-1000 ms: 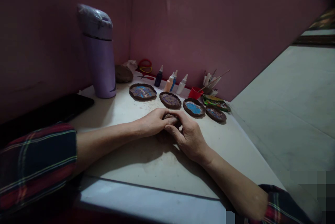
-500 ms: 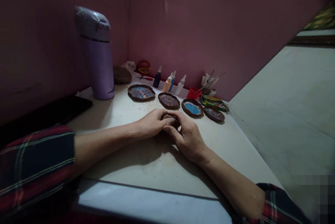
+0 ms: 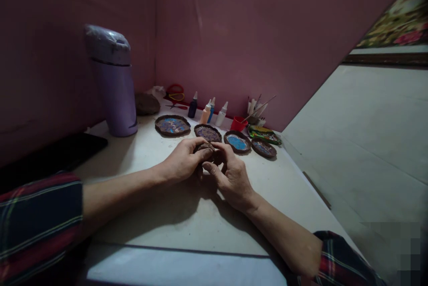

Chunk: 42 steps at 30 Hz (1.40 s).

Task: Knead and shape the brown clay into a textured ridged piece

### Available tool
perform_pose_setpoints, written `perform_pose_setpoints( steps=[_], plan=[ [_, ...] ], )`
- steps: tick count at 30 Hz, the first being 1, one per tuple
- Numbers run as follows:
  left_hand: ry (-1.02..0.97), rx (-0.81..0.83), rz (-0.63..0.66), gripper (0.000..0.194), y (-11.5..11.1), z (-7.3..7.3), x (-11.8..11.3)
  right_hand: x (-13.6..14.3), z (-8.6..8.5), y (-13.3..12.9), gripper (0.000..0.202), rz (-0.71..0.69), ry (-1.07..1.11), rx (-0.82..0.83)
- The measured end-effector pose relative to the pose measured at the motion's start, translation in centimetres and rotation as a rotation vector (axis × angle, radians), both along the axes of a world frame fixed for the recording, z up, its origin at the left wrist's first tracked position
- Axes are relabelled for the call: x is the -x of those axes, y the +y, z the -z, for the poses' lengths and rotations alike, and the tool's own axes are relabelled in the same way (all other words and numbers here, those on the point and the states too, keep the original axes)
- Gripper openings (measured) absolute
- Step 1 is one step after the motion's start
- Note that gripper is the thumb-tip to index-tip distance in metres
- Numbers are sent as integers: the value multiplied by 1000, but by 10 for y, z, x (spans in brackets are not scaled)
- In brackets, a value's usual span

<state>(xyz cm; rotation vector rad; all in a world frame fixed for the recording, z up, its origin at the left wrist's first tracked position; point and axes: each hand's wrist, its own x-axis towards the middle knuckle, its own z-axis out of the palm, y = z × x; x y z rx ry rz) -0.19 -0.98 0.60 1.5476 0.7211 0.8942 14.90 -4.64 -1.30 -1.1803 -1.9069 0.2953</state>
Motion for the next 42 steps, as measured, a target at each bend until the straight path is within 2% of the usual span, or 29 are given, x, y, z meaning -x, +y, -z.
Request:
perform_pose_setpoints(
  steps=[7,12,14,17,20,23,30,42],
  plan=[
    [-62,-29,-12,27,2,4,-1,0,1,-1,45,17,11,-2],
    [-74,88,125,32,10,9,3,0,-1,-1,39,41,17,-3],
    [-133,119,163,34,10,8,4,-1,-1,-1,39,62,32,-13],
    [-249,251,242,41,7,5,4,-2,-2,-1,38,69,39,-41],
    [-299,286,196,40,6,5,3,-2,-3,-1,38,52,29,-60],
    [-242,267,132,34,7,6,4,-2,-2,-2,39,40,29,-66],
    [-161,141,88,30,9,7,3,-2,-2,-3,38,22,72,-75],
    [-213,76,52,30,4,4,2,-2,-3,-3,39,-7,94,-99]
  ],
)
